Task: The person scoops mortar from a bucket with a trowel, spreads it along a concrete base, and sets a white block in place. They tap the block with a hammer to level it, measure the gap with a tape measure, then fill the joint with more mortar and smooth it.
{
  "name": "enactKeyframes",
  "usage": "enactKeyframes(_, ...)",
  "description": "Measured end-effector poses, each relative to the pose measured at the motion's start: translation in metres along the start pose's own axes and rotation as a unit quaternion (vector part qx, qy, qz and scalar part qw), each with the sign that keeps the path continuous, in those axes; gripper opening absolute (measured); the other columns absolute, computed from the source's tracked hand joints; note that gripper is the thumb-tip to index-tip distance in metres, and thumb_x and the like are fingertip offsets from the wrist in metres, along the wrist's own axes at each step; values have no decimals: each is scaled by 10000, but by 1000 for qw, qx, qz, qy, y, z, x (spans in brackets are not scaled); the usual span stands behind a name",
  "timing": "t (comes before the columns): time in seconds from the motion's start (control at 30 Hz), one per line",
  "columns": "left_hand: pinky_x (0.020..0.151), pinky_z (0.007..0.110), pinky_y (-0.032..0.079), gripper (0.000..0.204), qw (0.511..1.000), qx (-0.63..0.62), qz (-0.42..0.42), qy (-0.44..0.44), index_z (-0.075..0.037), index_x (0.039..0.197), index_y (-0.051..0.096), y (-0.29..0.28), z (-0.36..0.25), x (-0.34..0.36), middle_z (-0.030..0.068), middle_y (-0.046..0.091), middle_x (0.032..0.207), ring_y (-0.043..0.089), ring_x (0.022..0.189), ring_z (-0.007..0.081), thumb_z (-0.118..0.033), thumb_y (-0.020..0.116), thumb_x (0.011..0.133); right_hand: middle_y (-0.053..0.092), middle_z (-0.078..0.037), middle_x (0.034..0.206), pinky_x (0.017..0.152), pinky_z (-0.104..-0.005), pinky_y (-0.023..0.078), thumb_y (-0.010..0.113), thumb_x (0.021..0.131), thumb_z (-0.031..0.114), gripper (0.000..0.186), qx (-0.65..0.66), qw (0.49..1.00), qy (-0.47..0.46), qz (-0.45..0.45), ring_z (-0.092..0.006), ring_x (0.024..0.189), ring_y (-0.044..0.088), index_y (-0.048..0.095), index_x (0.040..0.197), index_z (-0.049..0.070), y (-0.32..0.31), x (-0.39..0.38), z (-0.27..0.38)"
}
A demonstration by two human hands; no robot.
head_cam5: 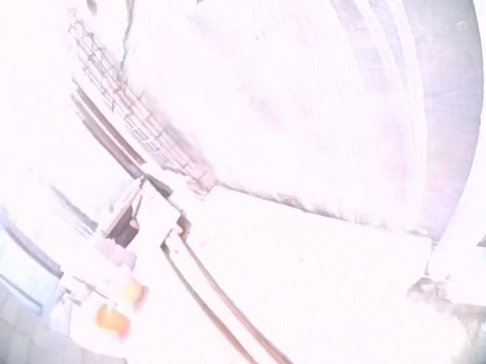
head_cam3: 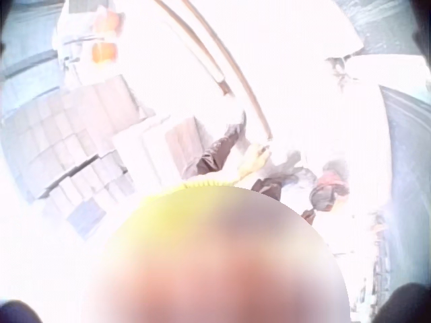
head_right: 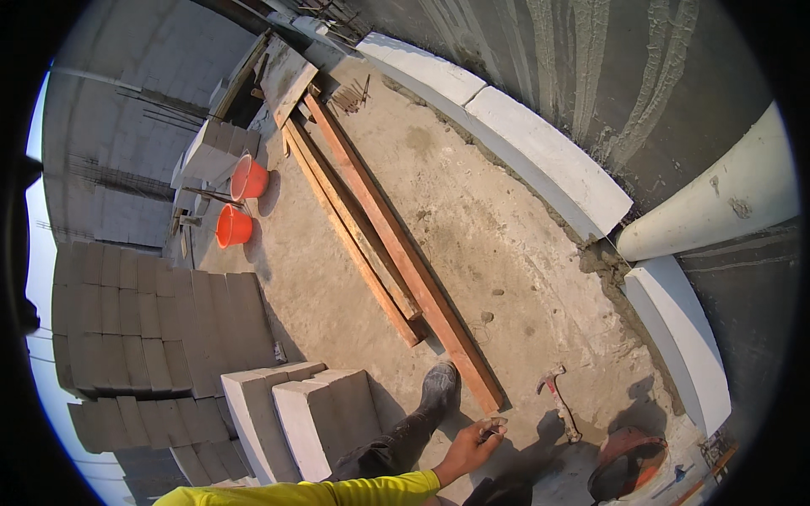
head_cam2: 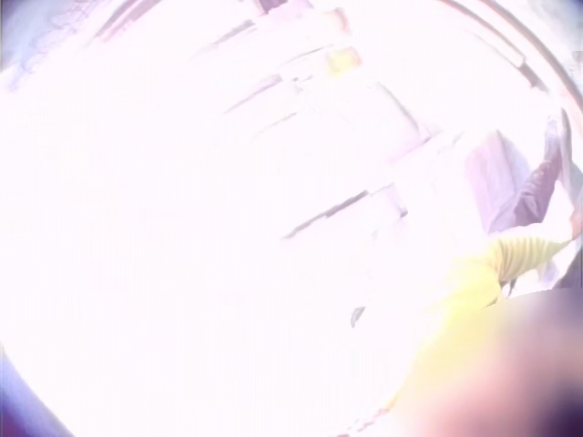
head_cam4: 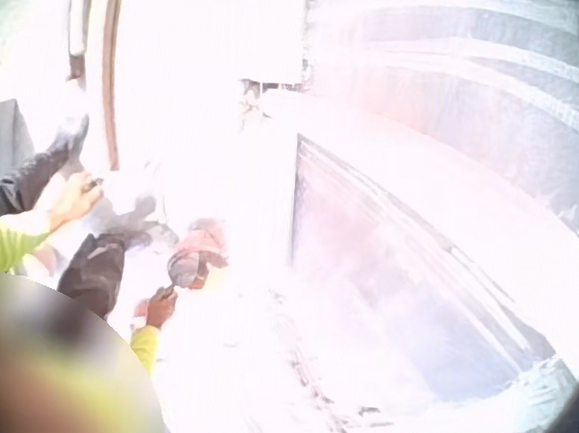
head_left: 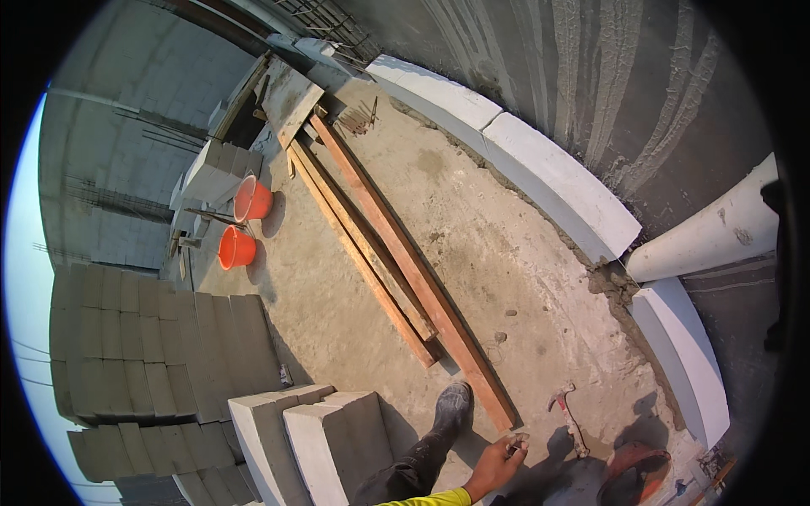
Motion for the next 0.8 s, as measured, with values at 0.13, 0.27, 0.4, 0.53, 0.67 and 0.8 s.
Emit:
enactKeyframes(0.13, 828, 290, 530, 333, 998, -24, 43, 29, 29, 1254, 643, 24, 9, -19, 123, 726, 1035, 680, 913, 161, -155, 627, 977, 629, -199, 1065, 826, -511, 534, 718, 829, 166, 430, -248, 962, -89, -78, -386, 934, 653, 600, 1214, 17, -8, 41, -84)
enactKeyframes(0.27, 806, 298, 543, 287, 994, -58, 91, 21, 46, 1243, 622, 51, 29, -29, 94, 698, 1072, 674, 897, 166, -78, 565, 990, 654, -217, 978, 748, -515, 575, 695, 886, 232, 353, -272, 957, -73, -68, -421, 884, 692, 563, 1133, 18, -37, 79, -135)
enactKeyframes(0.4, 859, 329, 568, 301, 990, -20, 136, 0, 49, 1249, 611, 77, 45, -45, 151, 669, 1101, 670, 969, 193, -68, 572, 975, 719, -182, 1061, 862, -458, 568, 620, 872, 136, 212, -269, 961, -64, -25, -348, 990, 709, 725, 1053, 101, -68, 136, -124)
enactKeyframes(0.53, 854, 328, 569, 309, 989, 19, 149, 6, 47, 1254, 610, 96, 50, -57, 150, 681, 1108, 672, 948, 192, -78, 562, 975, 745, -168, 945, 844, -452, 582, 654, 841, 127, 149, -319, 935, -106, 111, -345, 950, 723, 780, 913, 91, -54, 177, -106)
enactKeyframes(0.67, 815, 307, 567, 316, 988, 43, 145, 16, 11, 1260, 626, 108, 51, -60, 136, 700, 1098, 680, 887, 170, -121, 565, 980, 741, -172, 886, 772, -450, 589, 712, 796, 135, 131, -305, 934, -90, 164, -354, 865, 727, 772, 861, 38, -26, 189, -113)
enactKeyframes(0.8, 812, 306, 567, 306, 988, 22, 153, 14, 1, 1253, 629, 113, 51, -63, 135, 701, 1103, 682, 890, 168, -142, 583, 987, 722, -191, 829, 703, -448, 571, 737, 762, 120, 147, 1, 993, 21, 117, -347, 792, 716, 746, 851, 4, 8, 182, -140)
Point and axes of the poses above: each hand's wrist, its own x-axis towards the middle knuckle, its own y-axis out of the palm, z = x × y, the point moved 3 cm from there along x, towards the middle knuckle
